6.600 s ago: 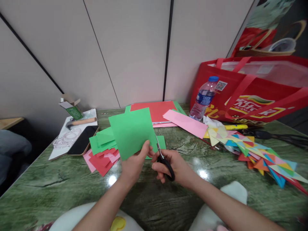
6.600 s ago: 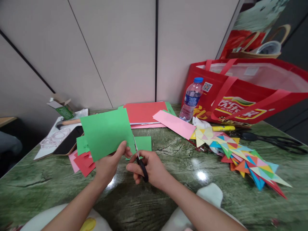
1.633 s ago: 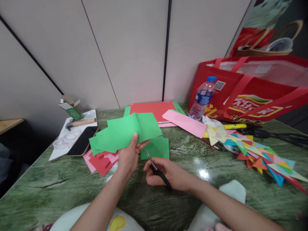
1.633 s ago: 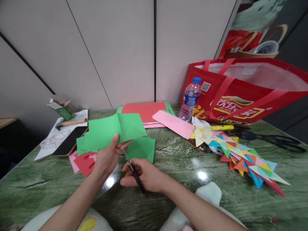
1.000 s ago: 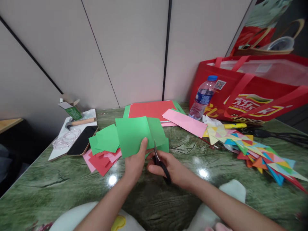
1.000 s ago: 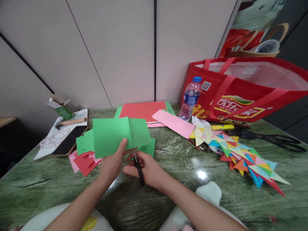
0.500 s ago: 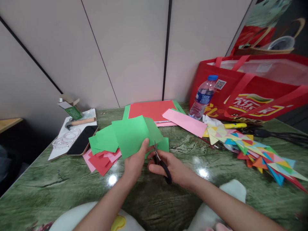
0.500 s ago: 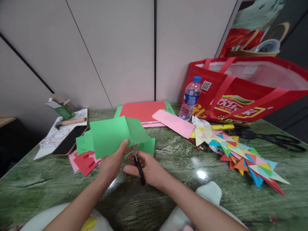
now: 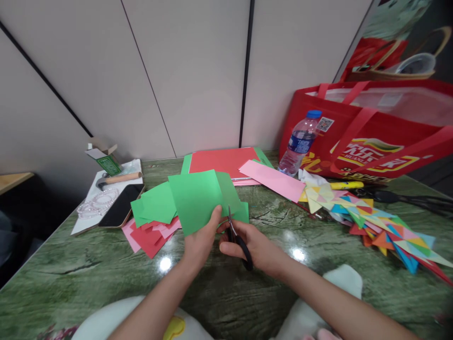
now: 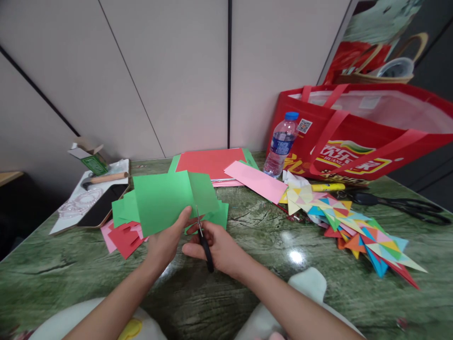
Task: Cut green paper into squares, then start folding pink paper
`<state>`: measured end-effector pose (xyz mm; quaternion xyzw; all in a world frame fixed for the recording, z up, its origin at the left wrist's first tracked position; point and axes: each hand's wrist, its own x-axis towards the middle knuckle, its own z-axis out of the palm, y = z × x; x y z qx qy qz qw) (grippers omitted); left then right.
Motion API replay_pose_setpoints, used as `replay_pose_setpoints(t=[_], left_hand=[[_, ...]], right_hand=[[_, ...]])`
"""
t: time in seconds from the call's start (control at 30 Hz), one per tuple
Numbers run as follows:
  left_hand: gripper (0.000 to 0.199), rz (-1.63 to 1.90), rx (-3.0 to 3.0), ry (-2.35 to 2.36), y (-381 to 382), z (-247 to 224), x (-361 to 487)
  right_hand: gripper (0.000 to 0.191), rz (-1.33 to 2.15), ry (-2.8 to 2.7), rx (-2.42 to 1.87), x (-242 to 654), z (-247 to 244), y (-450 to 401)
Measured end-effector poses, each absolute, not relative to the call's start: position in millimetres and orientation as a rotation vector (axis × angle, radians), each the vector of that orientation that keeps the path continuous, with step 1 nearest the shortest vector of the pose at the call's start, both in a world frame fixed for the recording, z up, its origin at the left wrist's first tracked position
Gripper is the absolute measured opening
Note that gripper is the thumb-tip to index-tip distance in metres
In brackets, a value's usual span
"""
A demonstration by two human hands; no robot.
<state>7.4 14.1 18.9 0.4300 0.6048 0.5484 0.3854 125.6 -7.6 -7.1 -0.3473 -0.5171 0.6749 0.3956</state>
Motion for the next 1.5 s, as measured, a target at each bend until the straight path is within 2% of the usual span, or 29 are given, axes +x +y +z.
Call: replay_pose_setpoints(t=[0.6,1.27,1.5], left_hand=[[0.020,1.282,1.242,1.740,10.8,20.1,9.6],[0.013,1.239,1.265,1.685,10.9,21.7,9.2],[0.017,1.258,1.339,1.701,11.3,16.8,6.5]], right_hand=[[0.057,1.726,-1.377,-0.869,127.7,-9.5,-5.3],[0.054,1.651,-1.436,-0.919,127.6,-10.3,-4.6],[0.050,1.683,-1.414,-0.960,127.5,-9.8,-5.8]])
